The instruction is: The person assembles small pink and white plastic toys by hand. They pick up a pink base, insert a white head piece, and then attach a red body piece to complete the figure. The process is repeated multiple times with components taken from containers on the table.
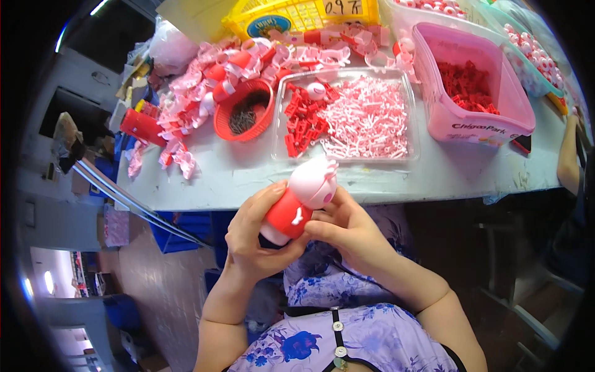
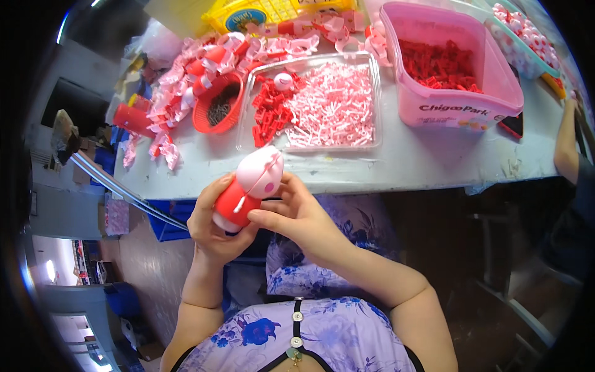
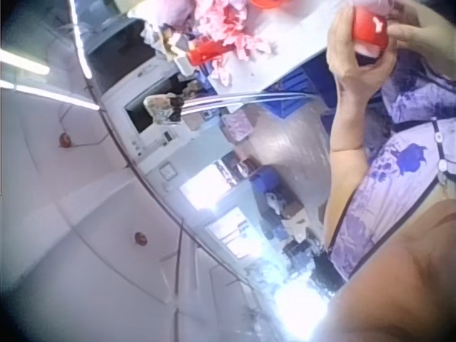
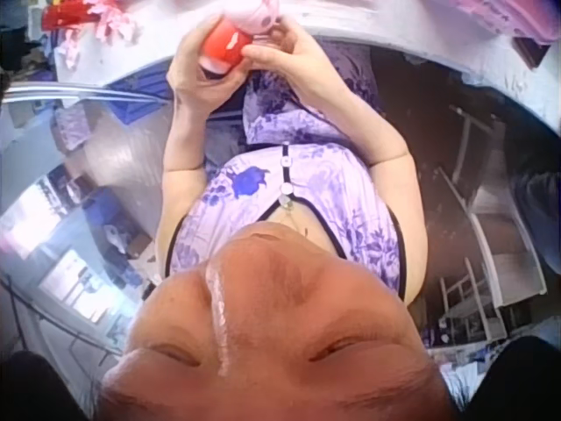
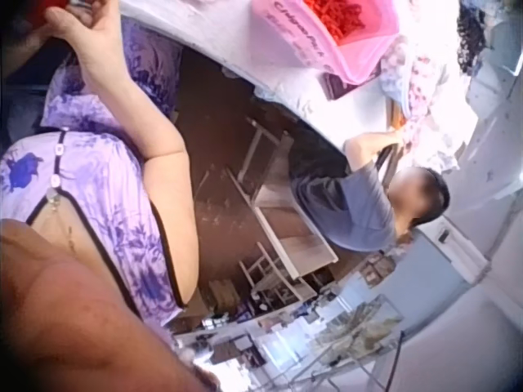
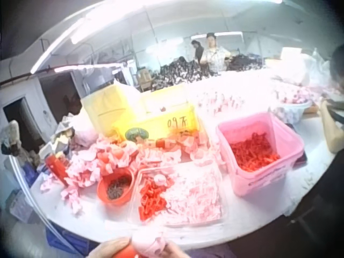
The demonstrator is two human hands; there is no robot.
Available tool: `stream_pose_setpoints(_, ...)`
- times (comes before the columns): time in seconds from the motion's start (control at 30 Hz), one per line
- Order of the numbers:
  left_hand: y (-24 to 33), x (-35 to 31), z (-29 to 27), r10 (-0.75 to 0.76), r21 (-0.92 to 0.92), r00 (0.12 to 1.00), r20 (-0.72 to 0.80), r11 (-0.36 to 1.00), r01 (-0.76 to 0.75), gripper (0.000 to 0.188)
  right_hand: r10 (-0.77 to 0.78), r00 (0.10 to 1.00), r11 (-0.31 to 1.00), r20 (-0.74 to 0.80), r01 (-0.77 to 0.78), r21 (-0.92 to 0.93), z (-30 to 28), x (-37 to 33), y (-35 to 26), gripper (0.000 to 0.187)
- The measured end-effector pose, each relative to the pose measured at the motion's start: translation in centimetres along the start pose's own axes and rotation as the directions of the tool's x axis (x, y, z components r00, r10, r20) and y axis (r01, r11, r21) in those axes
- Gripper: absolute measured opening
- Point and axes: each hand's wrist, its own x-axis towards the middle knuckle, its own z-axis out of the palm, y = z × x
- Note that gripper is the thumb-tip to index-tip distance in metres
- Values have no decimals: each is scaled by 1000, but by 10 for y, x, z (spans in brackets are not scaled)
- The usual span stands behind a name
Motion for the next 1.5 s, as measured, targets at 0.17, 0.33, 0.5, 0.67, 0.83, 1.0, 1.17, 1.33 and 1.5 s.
stream_pose_setpoints(0.17,-1,-62,10,-302,-494,925,232,782,379,62,-164,986,814,25,150,-562,-30,-37,-1,67)
stream_pose_setpoints(0.33,6,-107,38,-395,-605,788,472,504,616,62,65,992,672,-109,-124,-730,-51,-73,-3,50)
stream_pose_setpoints(0.5,10,-140,54,-377,-589,708,597,394,706,62,360,896,667,-260,-441,-600,-58,-88,4,49)
stream_pose_setpoints(0.67,16,-164,61,-379,-583,624,683,232,779,60,250,930,574,-269,-366,-733,-63,-112,25,41)
stream_pose_setpoints(0.83,9,-159,54,-297,-405,579,759,481,777,60,229,928,543,-295,-373,-752,-66,-128,38,39)
stream_pose_setpoints(1.0,12,-159,50,-365,-336,403,839,235,912,57,361,848,673,-389,-525,-520,-70,-127,42,37)
stream_pose_setpoints(1.17,7,-164,53,-361,-346,323,875,1,938,54,454,796,657,-400,-603,-452,-79,-109,36,35)
stream_pose_setpoints(1.33,13,-159,55,-348,-370,405,845,165,914,55,401,882,421,-248,-417,-806,-65,-101,28,47)
stream_pose_setpoints(1.5,20,-161,51,-363,-402,530,766,372,837,55,324,943,225,-70,-149,-963,-61,-98,28,45)
